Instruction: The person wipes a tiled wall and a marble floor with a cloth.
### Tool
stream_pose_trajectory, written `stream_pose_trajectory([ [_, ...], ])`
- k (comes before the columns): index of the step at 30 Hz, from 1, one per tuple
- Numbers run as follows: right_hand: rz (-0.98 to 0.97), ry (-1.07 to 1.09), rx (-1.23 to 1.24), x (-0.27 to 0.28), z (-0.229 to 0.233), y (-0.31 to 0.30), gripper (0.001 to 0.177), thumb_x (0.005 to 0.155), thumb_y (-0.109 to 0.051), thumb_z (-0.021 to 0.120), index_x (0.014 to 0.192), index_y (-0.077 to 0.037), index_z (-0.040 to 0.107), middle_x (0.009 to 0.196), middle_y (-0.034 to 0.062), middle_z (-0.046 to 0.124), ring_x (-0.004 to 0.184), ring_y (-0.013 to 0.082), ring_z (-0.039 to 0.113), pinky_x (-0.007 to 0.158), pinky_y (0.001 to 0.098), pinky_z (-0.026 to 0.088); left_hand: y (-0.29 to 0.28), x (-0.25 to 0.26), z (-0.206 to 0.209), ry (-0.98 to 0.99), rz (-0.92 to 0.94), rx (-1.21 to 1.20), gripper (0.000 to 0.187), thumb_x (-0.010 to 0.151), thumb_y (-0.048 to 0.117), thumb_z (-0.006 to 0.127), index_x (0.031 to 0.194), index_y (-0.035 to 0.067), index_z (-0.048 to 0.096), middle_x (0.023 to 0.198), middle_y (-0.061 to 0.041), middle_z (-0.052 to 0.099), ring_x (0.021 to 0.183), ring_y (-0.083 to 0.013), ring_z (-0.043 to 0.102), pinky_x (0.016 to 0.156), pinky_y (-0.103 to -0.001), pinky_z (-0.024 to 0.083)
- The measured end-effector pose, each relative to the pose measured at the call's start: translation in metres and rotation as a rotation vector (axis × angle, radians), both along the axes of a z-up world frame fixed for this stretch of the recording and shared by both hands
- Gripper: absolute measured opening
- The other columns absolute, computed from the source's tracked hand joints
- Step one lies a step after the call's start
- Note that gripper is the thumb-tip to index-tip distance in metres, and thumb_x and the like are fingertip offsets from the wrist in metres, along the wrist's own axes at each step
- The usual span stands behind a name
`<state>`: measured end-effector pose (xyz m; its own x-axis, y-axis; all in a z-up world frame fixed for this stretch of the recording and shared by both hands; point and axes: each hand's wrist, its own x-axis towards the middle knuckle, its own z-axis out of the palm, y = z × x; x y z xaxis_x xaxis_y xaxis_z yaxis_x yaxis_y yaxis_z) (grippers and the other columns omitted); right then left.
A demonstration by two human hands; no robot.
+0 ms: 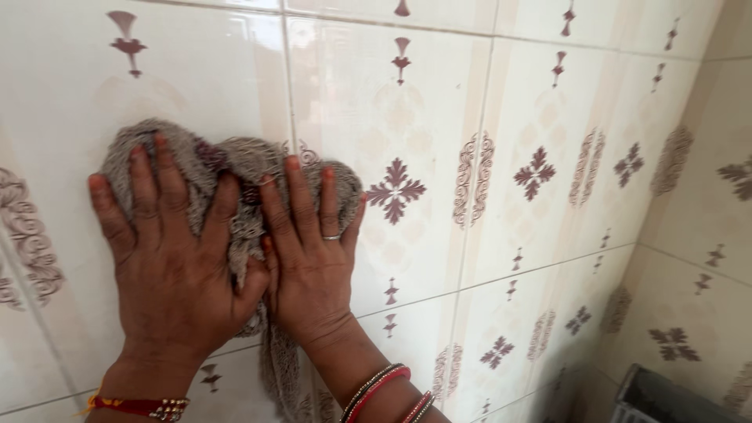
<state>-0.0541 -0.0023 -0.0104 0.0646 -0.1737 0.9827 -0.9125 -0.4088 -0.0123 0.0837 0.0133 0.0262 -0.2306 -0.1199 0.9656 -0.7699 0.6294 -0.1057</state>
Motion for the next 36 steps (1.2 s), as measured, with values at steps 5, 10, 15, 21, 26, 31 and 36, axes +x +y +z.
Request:
stream_pose_trajectory([
  [5, -0.043, -0.112, -0.032, -0.032, -0.011, -0.002, 0.057, 0.106, -0.019, 0.048, 0.162, -0.014, 0.038, 0.175, 0.0126, 0.022, 0.165, 0.0405, 0.011, 0.131, 0.068, 0.001, -0.004, -0.037, -0.002, -0.028, -0.102, -0.014, 0.063, 0.098, 0.049, 0.042, 0.141, 0.006, 0.055, 0.164, -0.036, 0.026, 0.154, -0.052, 0.018, 0.12, -0.073, 0.001],
  [10, 0.049, -0.256, -0.065, -0.052, -0.047, 0.0, 0.055, 0.106, -0.017, 0.041, 0.159, -0.005, 0.039, 0.174, 0.0201, 0.024, 0.164, 0.0494, 0.013, 0.131, 0.0676, 0.009, -0.006, -0.069, -0.022, -0.179, 0.064, -0.007, 0.064, 0.094, 0.051, 0.045, 0.142, 0.012, 0.061, 0.165, -0.031, 0.032, 0.156, -0.0433, 0.025, 0.125, -0.066, 0.005],
  [15, 0.026, -0.308, 0.026, -0.064, -0.092, 0.006, 0.055, 0.1, -0.013, 0.042, 0.152, 0.003, 0.043, 0.171, 0.0272, 0.022, 0.159, 0.0562, 0.01, 0.124, 0.0694, 0.011, -0.004, -0.083, -0.06, -0.275, 0.047, 0.017, 0.06, 0.09, 0.047, 0.047, 0.137, 0.013, 0.063, 0.16, -0.024, 0.039, 0.149, -0.0348, 0.034, 0.124, -0.061, 0.011],
  [21, -0.015, -0.15, 0.266, -0.065, -0.13, 0.015, 0.056, 0.089, -0.011, 0.053, 0.142, 0.006, 0.046, 0.168, 0.0331, 0.012, 0.154, 0.0619, 0.003, 0.118, 0.0718, 0.012, -0.011, -0.059, -0.12, -0.335, 0.025, 0.062, 0.059, 0.09, 0.044, 0.048, 0.135, 0.008, 0.061, 0.154, -0.024, 0.043, 0.144, -0.0346, 0.039, 0.123, -0.062, 0.012],
  [26, 0.037, 0.087, 0.307, -0.044, -0.155, 0.012, 0.061, 0.089, -0.018, 0.062, 0.145, 0.001, 0.047, 0.168, 0.0309, 0.016, 0.154, 0.0609, 0.006, 0.118, 0.0742, 0.02, -0.024, -0.011, -0.161, -0.322, 0.014, 0.057, 0.065, 0.088, 0.048, 0.047, 0.135, 0.004, 0.059, 0.149, -0.03, 0.044, 0.143, -0.0394, 0.038, 0.122, -0.066, 0.009],
  [31, 0.087, 0.205, 0.348, -0.006, -0.174, 0.005, 0.05, 0.094, -0.024, 0.064, 0.139, -0.004, 0.057, 0.171, 0.0247, 0.018, 0.158, 0.0538, 0.008, 0.111, 0.0743, 0.024, -0.03, 0.043, -0.192, -0.303, 0.077, 0.099, 0.066, 0.084, 0.052, 0.047, 0.131, 0.007, 0.059, 0.149, -0.03, 0.044, 0.144, -0.0398, 0.037, 0.123, -0.067, 0.006],
  [36, 0.087, 0.265, 0.156, 0.033, -0.167, 0.005, 0.052, 0.096, -0.028, 0.064, 0.144, -0.01, 0.062, 0.173, 0.0161, 0.021, 0.161, 0.0426, 0.008, 0.118, 0.075, 0.019, -0.031, 0.094, -0.188, -0.244, 0.012, 0.036, 0.063, 0.093, 0.058, 0.043, 0.13, 0.009, 0.055, 0.151, -0.032, 0.039, 0.146, -0.0419, 0.032, 0.124, -0.071, 0.004],
])
